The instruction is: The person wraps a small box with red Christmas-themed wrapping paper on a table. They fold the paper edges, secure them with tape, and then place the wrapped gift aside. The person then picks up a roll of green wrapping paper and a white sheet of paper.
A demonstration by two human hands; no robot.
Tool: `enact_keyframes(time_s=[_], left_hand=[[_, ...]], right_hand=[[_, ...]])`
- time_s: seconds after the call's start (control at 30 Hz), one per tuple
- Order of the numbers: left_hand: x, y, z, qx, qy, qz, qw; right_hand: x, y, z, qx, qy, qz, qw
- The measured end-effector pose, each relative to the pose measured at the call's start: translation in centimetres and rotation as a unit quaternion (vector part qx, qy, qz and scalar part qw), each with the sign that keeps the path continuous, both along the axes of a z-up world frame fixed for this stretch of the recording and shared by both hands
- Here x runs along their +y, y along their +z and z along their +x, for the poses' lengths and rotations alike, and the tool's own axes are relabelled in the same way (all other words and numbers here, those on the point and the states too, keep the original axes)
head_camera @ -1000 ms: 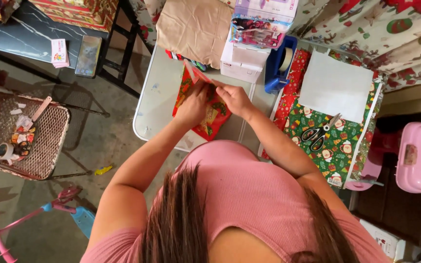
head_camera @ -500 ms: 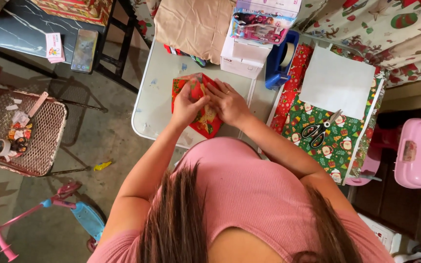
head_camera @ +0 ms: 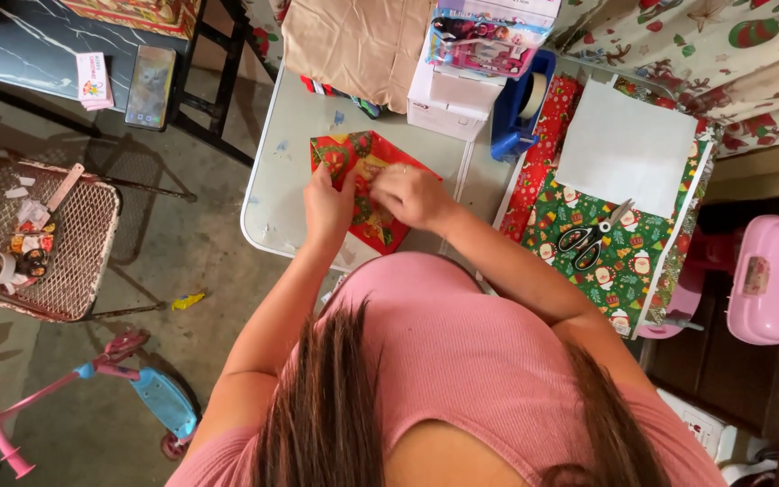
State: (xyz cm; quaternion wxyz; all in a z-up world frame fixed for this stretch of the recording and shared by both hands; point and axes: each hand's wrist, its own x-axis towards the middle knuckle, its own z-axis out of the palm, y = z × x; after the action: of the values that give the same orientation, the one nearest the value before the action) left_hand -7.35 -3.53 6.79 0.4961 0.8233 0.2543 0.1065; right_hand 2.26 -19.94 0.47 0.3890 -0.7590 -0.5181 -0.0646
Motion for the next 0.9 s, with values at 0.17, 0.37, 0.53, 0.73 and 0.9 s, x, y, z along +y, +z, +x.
enact_keyframes(time_s=[0.17, 0.37, 0.53, 0.73, 0.9], left_hand=[[0.8, -2.7, -0.6, -0.001, 0.012, 0.100, 0.995], [2.0, -4.0, -1.7, -0.023, 0.044, 0.183, 0.982], [2.8, -0.7, -2.8, -0.087, 0.063, 0.222, 0.969], [3.9, -2.3, -0.5, -0.082, 0.051, 0.012, 0.995], [5.2, -3.9, 0.3, -0.042, 0.106, -0.068, 0.991]], right_hand=[[2.1, -0.5, 2.6, -0.027, -0.099, 0.006, 0.995], [3.2, 0.1, 1.9, -0.118, -0.081, -0.040, 0.989], [3.2, 0.9, 1.5, -0.137, -0.050, -0.021, 0.989], [3.3, 1.7, 1.1, -0.155, -0.036, -0.057, 0.986], [3.1, 0.4, 1.4, -0.159, -0.014, -0.080, 0.984]])
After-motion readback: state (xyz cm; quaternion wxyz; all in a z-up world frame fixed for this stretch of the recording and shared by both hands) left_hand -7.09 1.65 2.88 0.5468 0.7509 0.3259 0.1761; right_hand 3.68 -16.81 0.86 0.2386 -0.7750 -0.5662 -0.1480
